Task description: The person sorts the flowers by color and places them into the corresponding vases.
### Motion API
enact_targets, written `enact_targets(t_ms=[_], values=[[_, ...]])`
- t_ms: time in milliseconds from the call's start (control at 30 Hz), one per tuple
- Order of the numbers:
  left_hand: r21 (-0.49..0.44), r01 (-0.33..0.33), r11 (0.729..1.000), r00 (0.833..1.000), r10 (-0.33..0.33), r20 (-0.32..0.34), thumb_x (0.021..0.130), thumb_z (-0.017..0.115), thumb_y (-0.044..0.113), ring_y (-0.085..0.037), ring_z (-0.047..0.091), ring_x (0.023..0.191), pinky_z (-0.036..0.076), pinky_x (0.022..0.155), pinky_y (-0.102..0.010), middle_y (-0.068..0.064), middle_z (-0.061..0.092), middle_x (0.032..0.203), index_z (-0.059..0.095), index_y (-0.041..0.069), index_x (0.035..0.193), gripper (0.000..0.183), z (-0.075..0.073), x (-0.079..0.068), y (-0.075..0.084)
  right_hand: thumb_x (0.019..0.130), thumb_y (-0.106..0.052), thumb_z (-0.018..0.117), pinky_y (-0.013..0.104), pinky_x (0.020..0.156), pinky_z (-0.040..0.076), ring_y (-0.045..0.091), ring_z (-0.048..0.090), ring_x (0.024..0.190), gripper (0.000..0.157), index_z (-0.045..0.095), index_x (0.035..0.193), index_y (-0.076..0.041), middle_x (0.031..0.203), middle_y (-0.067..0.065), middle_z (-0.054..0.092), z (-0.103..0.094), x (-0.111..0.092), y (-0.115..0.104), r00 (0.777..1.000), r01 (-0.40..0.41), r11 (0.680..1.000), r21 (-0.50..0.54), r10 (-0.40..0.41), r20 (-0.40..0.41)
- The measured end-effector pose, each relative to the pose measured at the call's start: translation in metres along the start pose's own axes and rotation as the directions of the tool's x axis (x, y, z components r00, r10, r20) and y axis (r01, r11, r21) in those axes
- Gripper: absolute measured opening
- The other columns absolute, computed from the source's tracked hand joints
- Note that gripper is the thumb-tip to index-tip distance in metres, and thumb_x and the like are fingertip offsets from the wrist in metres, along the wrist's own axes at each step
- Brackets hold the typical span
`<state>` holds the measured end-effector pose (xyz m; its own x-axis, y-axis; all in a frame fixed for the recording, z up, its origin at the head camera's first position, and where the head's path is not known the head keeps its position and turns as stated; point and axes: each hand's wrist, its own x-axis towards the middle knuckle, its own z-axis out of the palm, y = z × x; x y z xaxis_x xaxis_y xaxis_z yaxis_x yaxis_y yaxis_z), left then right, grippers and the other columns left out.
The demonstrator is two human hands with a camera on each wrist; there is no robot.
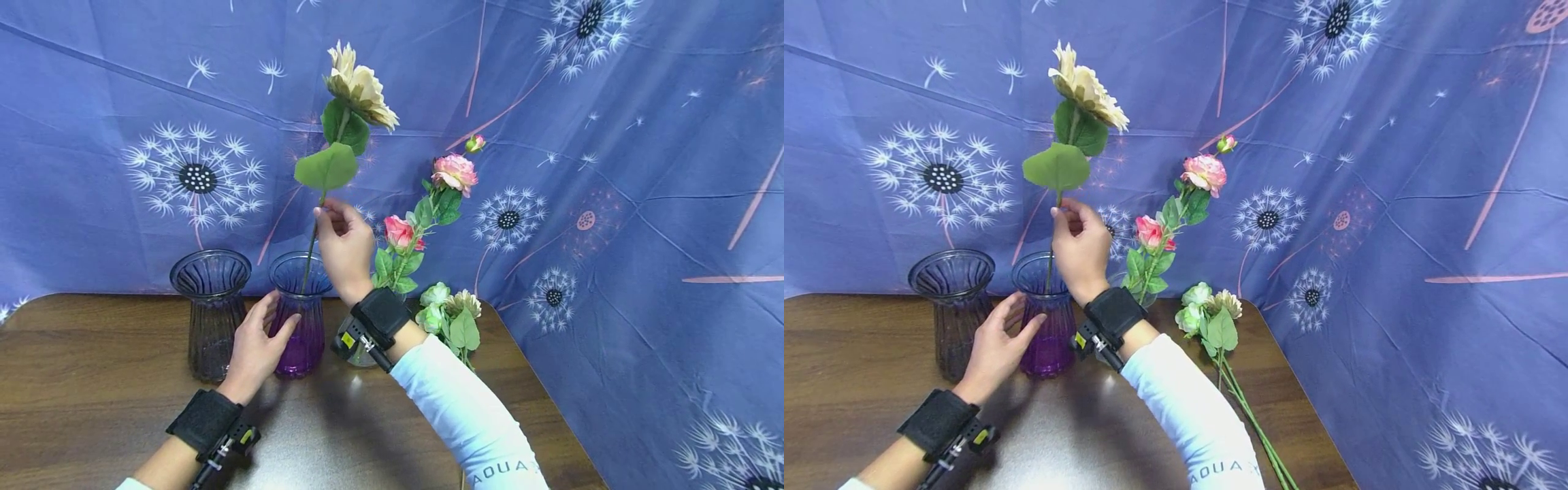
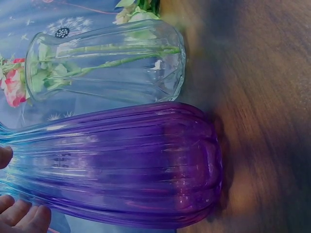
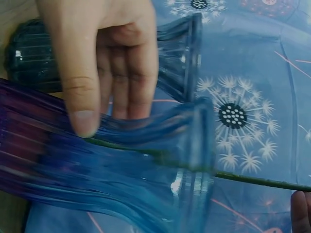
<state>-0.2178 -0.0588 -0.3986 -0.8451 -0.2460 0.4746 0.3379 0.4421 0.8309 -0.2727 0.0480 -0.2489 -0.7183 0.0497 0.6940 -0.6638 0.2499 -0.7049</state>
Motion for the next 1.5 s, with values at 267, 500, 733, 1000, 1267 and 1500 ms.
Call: enact_targets(t_ms=[267, 500, 733, 1000, 1267, 1500], values=[[0.008, 0.037, 0.999, 0.999, -0.037, 0.022, 0.086, 0.068, 0.015, -0.038, 0.055, 0.114, 0.047, 0.098, -0.05, -0.025, 0.056, 0.124, 0.046, -0.003, 0.131, 0.053, 0.0, -0.002, 0.0, 0.088, -0.01, 0.063, 0.015, 0.059, 0.05, 0.021, 0.064, 0.067, 0.018, 0.066, 0.102, 0.001, 0.082, 0.017, 0.068, 0.004, -0.013, 0.013, 0.999, -0.009, 0.999, -0.033, 0.011, 0.039], [0.001, 0.068, 0.998, 0.997, -0.068, 0.028, 0.085, 0.068, 0.014, -0.039, 0.055, 0.115, 0.047, 0.098, -0.05, -0.026, 0.055, 0.125, 0.046, -0.003, 0.132, 0.054, 0.0, -0.002, 0.001, 0.087, -0.011, 0.064, 0.015, 0.061, 0.051, 0.021, 0.066, 0.069, 0.017, 0.067, 0.099, 0.0, 0.081, 0.015, 0.069, 0.007, -0.022, 0.019, 0.998, -0.032, 0.995, -0.097, 0.037, 0.049], [0.0, 0.041, 0.999, 0.999, -0.041, 0.007, 0.084, 0.069, 0.012, -0.04, 0.057, 0.112, 0.048, 0.096, -0.051, -0.027, 0.056, 0.122, 0.047, -0.004, 0.13, 0.053, 0.001, -0.003, 0.001, 0.086, -0.011, 0.064, 0.013, 0.059, 0.049, 0.019, 0.065, 0.068, 0.016, 0.068, 0.099, -0.002, 0.08, 0.012, 0.07, 0.009, -0.028, 0.026, 0.997, -0.032, 0.989, -0.142, 0.041, 0.064], [0.014, 0.051, 0.999, 0.998, -0.052, 0.031, 0.086, 0.067, 0.014, -0.039, 0.055, 0.114, 0.047, 0.097, -0.05, -0.026, 0.055, 0.124, 0.045, -0.003, 0.132, 0.053, 0.001, -0.004, 0.002, 0.087, -0.01, 0.063, 0.012, 0.058, 0.048, 0.017, 0.064, 0.068, 0.016, 0.068, 0.099, -0.001, 0.081, 0.013, 0.07, 0.008, -0.034, 0.029, 0.991, -0.055, 0.988, -0.146, 0.072, 0.114], [0.014, 0.046, 0.999, 0.999, -0.046, 0.026, 0.086, 0.067, 0.014, -0.038, 0.055, 0.113, 0.047, 0.097, -0.05, -0.025, 0.055, 0.124, 0.045, -0.003, 0.132, 0.053, 0.001, -0.003, 0.0, 0.087, -0.012, 0.063, 0.011, 0.059, 0.049, 0.015, 0.064, 0.07, 0.017, 0.068, 0.101, -0.002, 0.084, 0.011, 0.07, 0.006, -0.032, 0.031, 0.979, -0.098, 0.979, -0.181, 0.128, 0.159], [0.011, 0.052, 0.999, 0.998, -0.052, 0.03, 0.086, 0.067, 0.014, -0.038, 0.055, 0.114, 0.047, 0.097, -0.05, -0.025, 0.055, 0.124, 0.045, -0.003, 0.131, 0.053, 0.0, -0.002, 0.001, 0.086, -0.013, 0.064, 0.01, 0.056, 0.047, 0.012, 0.064, 0.068, 0.016, 0.069, 0.097, -0.003, 0.08, 0.01, 0.071, 0.005, -0.029, 0.031, 0.967, -0.1, 0.964, -0.248, 0.152, 0.202]])
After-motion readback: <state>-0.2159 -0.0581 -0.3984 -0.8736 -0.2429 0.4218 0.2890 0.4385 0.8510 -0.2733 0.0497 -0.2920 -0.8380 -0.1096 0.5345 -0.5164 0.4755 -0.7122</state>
